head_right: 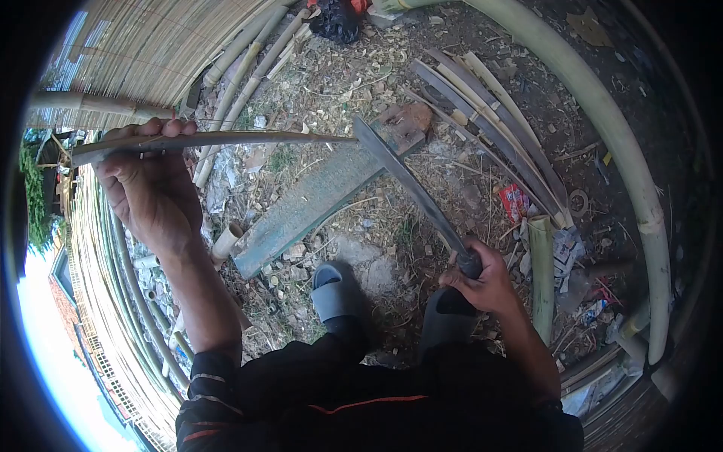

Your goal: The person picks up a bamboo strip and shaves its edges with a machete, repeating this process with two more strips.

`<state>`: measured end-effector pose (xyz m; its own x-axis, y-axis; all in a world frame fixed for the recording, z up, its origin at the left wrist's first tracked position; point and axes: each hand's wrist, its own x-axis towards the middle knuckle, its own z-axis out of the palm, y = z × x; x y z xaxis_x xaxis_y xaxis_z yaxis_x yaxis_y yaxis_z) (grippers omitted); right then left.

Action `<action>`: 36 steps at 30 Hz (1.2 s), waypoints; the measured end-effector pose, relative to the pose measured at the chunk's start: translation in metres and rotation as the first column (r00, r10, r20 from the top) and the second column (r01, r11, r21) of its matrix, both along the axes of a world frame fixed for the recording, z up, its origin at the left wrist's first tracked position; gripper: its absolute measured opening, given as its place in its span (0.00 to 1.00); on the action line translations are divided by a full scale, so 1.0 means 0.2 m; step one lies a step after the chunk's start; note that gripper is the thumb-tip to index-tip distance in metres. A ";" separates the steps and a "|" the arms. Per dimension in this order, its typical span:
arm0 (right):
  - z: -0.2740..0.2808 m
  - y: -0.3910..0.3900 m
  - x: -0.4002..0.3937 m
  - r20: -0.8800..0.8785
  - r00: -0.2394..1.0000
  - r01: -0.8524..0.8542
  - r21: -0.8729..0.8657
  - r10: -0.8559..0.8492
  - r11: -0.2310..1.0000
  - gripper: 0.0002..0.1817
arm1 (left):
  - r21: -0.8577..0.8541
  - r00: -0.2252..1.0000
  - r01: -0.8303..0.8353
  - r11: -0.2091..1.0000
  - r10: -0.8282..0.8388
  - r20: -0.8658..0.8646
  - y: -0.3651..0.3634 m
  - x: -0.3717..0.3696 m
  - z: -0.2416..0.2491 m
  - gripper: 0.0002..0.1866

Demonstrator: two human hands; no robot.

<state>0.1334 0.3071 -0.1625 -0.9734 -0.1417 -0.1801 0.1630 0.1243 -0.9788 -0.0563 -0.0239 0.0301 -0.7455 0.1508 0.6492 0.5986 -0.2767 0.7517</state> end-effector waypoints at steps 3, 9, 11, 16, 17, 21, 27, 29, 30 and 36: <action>0.03 -0.03 -0.10 -0.258 0.964 0.103 0.165 -0.058 0.981 0.16 | -0.007 0.997 0.082 0.997 -0.081 0.006 -0.04 -0.03 0.02 0.20; 0.20 -0.13 -0.28 -0.393 0.914 -0.024 0.189 0.098 0.982 0.13 | -0.059 0.992 -0.080 0.995 0.074 -0.104 -0.02 -0.03 0.02 0.19; 0.19 -0.16 -0.30 -0.401 0.911 -0.039 0.160 0.101 0.986 0.14 | -0.067 0.993 -0.090 0.994 0.084 -0.088 -0.05 -0.01 0.02 0.19; 0.12 -0.19 -0.33 -0.396 0.916 -0.028 0.089 0.061 0.996 0.14 | -0.138 0.996 -0.086 0.987 0.083 -0.023 -0.08 0.02 0.05 0.18; 0.11 -0.18 -0.34 -0.377 0.923 -0.037 0.115 0.078 0.993 0.14 | -0.115 0.999 -0.037 0.993 0.037 -0.001 -0.08 0.02 0.05 0.17; 0.23 -0.21 -0.38 -0.355 0.927 -0.051 0.197 0.120 0.979 0.13 | -0.049 0.988 -0.153 0.987 0.154 0.014 -0.12 0.03 0.03 0.17; 0.37 -0.32 -0.36 -0.342 0.929 -0.032 0.304 0.140 0.952 0.13 | -0.026 0.905 -0.426 0.904 0.426 0.013 -0.25 0.07 0.00 0.16; 0.42 -0.32 -0.37 -0.362 0.923 -0.023 0.284 0.129 0.959 0.14 | -0.047 0.937 -0.344 0.938 0.346 0.042 -0.31 0.09 0.00 0.16; 0.49 -0.30 -0.40 -0.346 0.918 -0.060 0.367 0.196 0.928 0.15 | -0.092 0.948 -0.317 0.944 0.319 0.004 -0.32 0.10 -0.01 0.17; 0.53 -0.41 -0.52 -0.199 0.935 -0.214 0.340 0.292 0.916 0.17 | -0.142 0.958 -0.288 0.947 0.286 -0.034 -0.30 0.17 -0.01 0.17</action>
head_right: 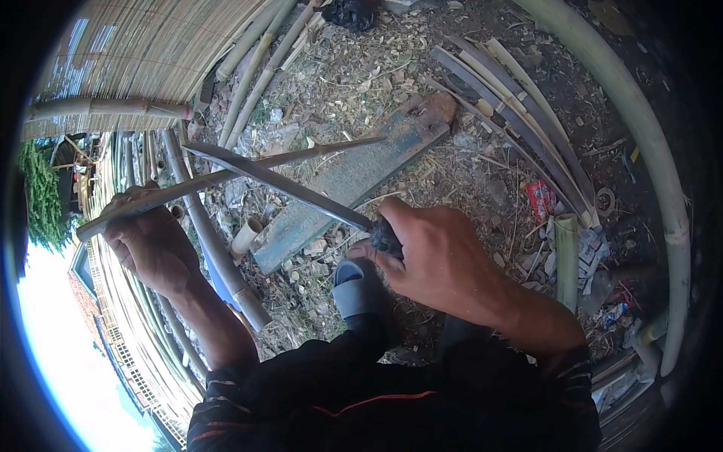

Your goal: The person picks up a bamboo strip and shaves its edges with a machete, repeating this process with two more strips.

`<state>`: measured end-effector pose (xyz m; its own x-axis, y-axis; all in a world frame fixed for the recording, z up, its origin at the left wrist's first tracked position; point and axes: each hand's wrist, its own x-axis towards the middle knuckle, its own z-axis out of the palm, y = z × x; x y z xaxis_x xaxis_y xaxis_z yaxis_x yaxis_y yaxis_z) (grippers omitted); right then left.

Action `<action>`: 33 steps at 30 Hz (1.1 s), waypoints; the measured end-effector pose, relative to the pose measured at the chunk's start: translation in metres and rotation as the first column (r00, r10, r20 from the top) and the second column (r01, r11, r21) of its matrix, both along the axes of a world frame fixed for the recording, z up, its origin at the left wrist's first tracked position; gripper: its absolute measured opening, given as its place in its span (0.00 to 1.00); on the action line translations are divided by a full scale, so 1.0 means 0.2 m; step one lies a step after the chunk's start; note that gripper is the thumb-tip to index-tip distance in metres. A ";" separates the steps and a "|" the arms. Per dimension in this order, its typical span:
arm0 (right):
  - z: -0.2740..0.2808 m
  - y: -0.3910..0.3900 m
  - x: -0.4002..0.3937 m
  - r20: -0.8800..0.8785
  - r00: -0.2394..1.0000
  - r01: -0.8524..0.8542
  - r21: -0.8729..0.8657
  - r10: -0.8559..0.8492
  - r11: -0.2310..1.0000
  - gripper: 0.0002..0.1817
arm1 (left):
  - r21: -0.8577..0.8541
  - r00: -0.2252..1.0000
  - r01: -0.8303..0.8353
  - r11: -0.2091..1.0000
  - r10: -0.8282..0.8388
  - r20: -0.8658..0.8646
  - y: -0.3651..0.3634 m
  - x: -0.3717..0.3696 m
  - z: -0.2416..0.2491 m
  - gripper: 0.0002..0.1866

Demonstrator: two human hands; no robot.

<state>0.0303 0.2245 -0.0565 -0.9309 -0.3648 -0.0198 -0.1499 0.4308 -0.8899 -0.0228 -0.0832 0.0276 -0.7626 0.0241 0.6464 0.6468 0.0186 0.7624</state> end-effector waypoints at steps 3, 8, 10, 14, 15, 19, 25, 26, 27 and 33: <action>-0.04 -0.15 -0.01 0.095 0.995 0.025 -0.149 -0.011 0.989 0.17 | -0.054 0.977 -0.201 0.978 0.196 -0.081 0.14 0.08 0.00 0.20; 0.03 -0.24 0.00 -0.173 0.981 0.041 -0.277 -0.092 0.960 0.15 | -0.170 0.948 -0.309 0.936 0.289 -0.131 0.19 0.12 0.00 0.22; -0.14 -0.28 -0.02 -0.141 0.978 0.117 -0.253 -0.156 0.960 0.14 | -0.170 0.918 -0.390 0.905 0.368 -0.146 0.24 0.14 -0.01 0.24; -0.42 -0.32 -0.04 0.015 0.952 0.305 -0.137 -0.306 0.942 0.11 | -0.180 0.906 -0.419 0.890 0.395 -0.153 0.26 0.19 -0.02 0.23; -0.39 -0.30 -0.03 0.018 0.949 0.314 -0.130 -0.314 0.940 0.11 | -0.198 0.935 -0.353 0.915 0.336 -0.114 0.21 0.20 -0.01 0.23; -0.34 -0.29 0.01 -0.119 0.979 0.113 -0.367 -0.167 0.923 0.09 | -0.233 0.925 -0.376 0.897 0.347 -0.156 0.25 0.20 -0.02 0.22; -0.40 -0.29 0.00 -0.063 0.973 0.207 -0.173 -0.220 0.963 0.10 | -0.160 0.911 -0.411 0.898 0.395 -0.120 0.20 0.17 -0.04 0.22; -0.37 -0.25 0.00 -0.232 0.947 0.166 -0.232 -0.220 0.958 0.10 | -0.148 0.925 -0.376 0.915 0.362 -0.114 0.19 0.16 -0.04 0.22; -0.45 -0.27 -0.01 -0.214 0.954 0.155 -0.241 -0.208 0.958 0.10 | -0.141 0.936 -0.349 0.926 0.336 -0.106 0.18 0.18 -0.02 0.22; -0.70 -0.19 -0.01 0.046 0.951 0.307 -0.001 -0.307 0.952 0.10 | -0.189 0.951 -0.302 0.935 0.282 -0.124 0.16 0.18 -0.03 0.18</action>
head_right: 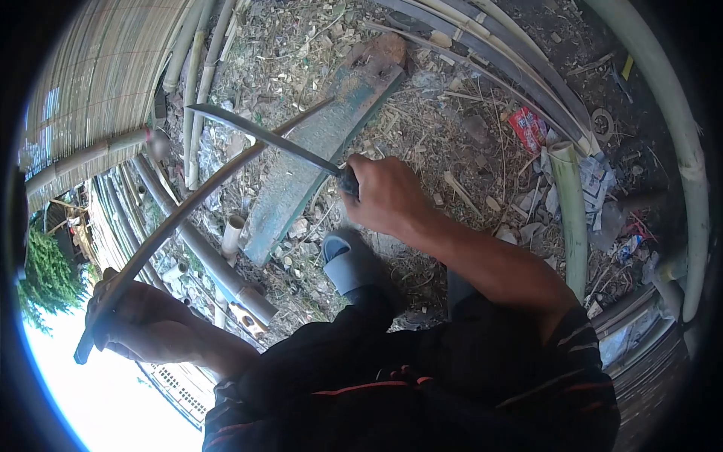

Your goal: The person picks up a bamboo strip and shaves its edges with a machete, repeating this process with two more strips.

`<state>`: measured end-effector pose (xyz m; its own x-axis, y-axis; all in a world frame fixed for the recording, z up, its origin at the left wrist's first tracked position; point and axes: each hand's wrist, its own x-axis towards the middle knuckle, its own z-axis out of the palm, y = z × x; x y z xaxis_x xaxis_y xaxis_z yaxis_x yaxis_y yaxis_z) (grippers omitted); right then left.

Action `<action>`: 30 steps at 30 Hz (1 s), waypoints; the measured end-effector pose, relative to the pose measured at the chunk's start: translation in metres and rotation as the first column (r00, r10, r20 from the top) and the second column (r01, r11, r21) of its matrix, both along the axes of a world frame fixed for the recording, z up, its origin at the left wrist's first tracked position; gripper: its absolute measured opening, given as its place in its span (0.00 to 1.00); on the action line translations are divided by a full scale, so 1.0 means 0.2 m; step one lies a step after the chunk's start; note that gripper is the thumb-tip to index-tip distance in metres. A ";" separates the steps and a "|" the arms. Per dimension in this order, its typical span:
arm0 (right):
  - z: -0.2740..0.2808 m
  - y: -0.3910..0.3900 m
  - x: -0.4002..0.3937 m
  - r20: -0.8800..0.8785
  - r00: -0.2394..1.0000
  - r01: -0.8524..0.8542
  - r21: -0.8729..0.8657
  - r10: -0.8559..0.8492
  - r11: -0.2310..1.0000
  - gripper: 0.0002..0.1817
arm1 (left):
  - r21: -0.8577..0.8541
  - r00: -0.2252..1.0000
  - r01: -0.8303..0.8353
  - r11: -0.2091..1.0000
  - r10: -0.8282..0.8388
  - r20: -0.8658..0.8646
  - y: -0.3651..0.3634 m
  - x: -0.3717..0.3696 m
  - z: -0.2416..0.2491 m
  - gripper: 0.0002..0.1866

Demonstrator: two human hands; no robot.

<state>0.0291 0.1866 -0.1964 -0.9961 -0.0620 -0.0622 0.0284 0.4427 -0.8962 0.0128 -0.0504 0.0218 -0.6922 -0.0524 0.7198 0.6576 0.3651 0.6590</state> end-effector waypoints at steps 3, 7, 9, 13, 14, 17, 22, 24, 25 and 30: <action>-0.23 -0.01 -0.01 0.126 0.991 0.034 0.006 -0.034 0.999 0.10 | 0.037 0.999 -0.004 0.999 0.002 0.049 -0.05 -0.01 0.03 0.18; -0.40 0.10 -0.04 0.316 0.941 0.062 0.196 -0.123 0.979 0.12 | 0.053 0.999 -0.033 0.998 0.033 0.005 0.02 -0.04 0.02 0.18; -0.38 0.09 0.04 0.244 0.965 0.044 0.207 -0.096 0.977 0.12 | 0.074 0.999 0.012 0.997 -0.014 0.029 -0.04 -0.06 0.02 0.20; -0.43 0.23 -0.02 0.352 0.927 0.016 0.305 -0.128 0.952 0.16 | 0.079 0.995 0.102 0.992 -0.103 0.004 0.01 -0.09 0.05 0.21; -0.43 0.23 -0.04 0.336 0.934 0.017 0.300 -0.122 0.954 0.16 | 0.047 0.991 0.129 0.990 -0.130 0.011 0.03 -0.09 0.07 0.22; -0.18 0.22 -0.02 0.183 0.974 0.087 0.242 -0.134 0.966 0.20 | 0.362 0.979 0.201 0.910 -0.190 -0.067 0.19 -0.09 0.18 0.36; 0.32 0.13 -0.02 -0.099 0.995 -0.037 -0.112 0.026 0.993 0.19 | 0.232 0.935 -0.099 0.968 0.170 -0.312 0.36 -0.20 0.22 0.23; 0.47 0.10 0.01 -0.204 0.962 -0.207 -0.120 0.180 0.971 0.15 | 0.256 0.864 -0.263 0.930 0.345 -0.366 0.48 -0.20 0.21 0.26; 0.53 0.07 0.05 -0.243 0.946 -0.250 -0.135 0.213 0.959 0.15 | 0.269 0.821 -0.322 0.908 0.410 -0.399 0.51 -0.19 0.20 0.23; 0.19 0.02 -0.05 0.062 0.996 -0.061 0.036 0.059 0.997 0.14 | 0.297 0.820 -0.260 0.919 0.372 -0.434 0.50 -0.11 0.17 0.23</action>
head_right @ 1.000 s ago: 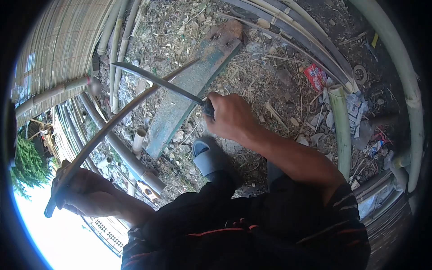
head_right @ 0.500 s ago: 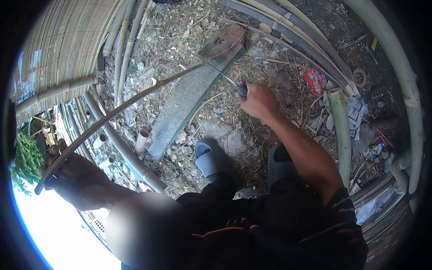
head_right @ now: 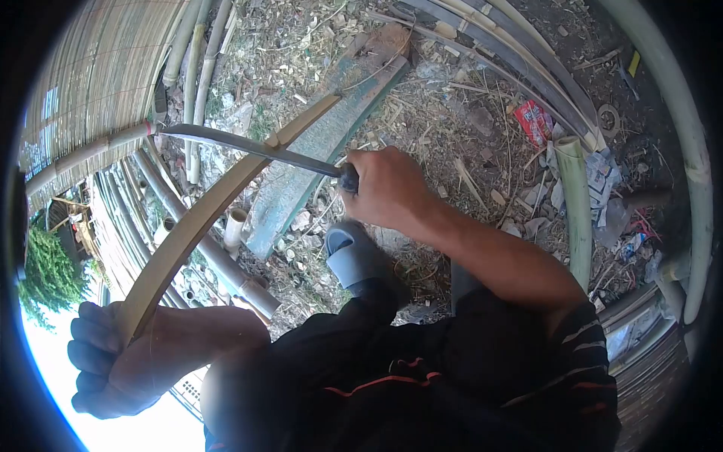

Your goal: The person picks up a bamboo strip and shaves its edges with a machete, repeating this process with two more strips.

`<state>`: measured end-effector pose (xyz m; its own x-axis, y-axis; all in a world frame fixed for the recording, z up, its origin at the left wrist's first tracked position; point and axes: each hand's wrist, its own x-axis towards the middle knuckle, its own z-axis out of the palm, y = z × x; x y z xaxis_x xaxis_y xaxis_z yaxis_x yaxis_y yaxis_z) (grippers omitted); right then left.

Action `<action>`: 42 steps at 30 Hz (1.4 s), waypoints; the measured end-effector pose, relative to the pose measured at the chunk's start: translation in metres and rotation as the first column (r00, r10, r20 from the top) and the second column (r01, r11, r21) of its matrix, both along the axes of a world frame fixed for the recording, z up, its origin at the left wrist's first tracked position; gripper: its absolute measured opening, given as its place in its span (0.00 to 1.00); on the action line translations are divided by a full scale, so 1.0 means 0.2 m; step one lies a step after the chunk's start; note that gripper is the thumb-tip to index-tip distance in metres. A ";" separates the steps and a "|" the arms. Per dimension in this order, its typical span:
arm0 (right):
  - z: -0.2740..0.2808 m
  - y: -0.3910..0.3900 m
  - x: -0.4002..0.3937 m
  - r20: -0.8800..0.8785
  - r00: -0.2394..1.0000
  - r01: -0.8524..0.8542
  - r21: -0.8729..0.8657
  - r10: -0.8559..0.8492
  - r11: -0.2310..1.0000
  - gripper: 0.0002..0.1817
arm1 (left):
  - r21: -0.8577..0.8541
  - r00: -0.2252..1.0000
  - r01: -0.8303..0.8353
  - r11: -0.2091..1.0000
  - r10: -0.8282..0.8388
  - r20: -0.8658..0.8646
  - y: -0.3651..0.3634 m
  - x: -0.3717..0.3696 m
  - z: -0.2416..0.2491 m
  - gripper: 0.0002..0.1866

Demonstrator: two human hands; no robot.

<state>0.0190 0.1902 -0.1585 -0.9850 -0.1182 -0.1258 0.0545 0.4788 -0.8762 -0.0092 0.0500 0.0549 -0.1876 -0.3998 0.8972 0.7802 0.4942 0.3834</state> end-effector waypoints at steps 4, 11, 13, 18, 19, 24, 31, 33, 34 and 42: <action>0.24 0.06 0.12 -0.105 0.971 -0.217 -0.016 0.214 0.976 0.13 | -0.012 0.994 0.108 0.994 -0.108 0.030 -0.06 0.04 -0.02 0.23; -0.21 0.06 0.03 0.089 0.996 0.002 0.116 -0.012 0.993 0.15 | -0.300 0.977 0.190 0.935 -0.150 0.151 -0.03 0.12 -0.08 0.22; -0.04 0.04 0.14 -0.037 0.996 -0.083 -0.078 0.081 0.993 0.13 | -0.141 0.971 0.235 0.962 -0.227 0.071 -0.02 0.13 -0.07 0.19; -0.34 -0.04 0.07 0.192 0.979 0.088 -0.077 -0.071 0.993 0.11 | 0.014 0.986 -0.168 0.986 0.168 -0.006 -0.02 -0.01 -0.05 0.20; -0.37 -0.01 0.04 0.299 0.952 0.063 0.002 -0.061 0.998 0.11 | 0.006 0.985 -0.172 0.985 0.171 0.021 -0.06 -0.01 -0.05 0.19; -0.31 0.03 0.13 -0.034 0.988 -0.150 -0.012 0.149 0.989 0.11 | 0.012 0.976 -0.202 0.979 0.200 0.082 -0.22 -0.03 -0.04 0.21; -0.36 0.10 0.17 0.160 0.984 -0.106 0.141 0.083 0.984 0.13 | 0.072 0.981 -0.162 0.984 0.153 0.118 -0.23 -0.07 -0.04 0.21; -0.53 0.16 0.10 0.255 0.967 -0.039 0.189 -0.011 0.981 0.13 | 0.093 0.982 -0.156 0.983 0.145 0.118 -0.24 -0.06 -0.04 0.21; -0.54 0.18 0.08 0.343 0.931 0.034 0.247 -0.120 0.968 0.13 | 0.119 0.980 -0.175 0.977 0.162 0.112 -0.22 -0.07 -0.04 0.21; -0.46 0.22 0.22 0.216 0.968 0.066 0.286 -0.131 0.956 0.12 | 0.138 0.981 -0.118 0.983 0.094 0.169 -0.24 -0.02 -0.05 0.22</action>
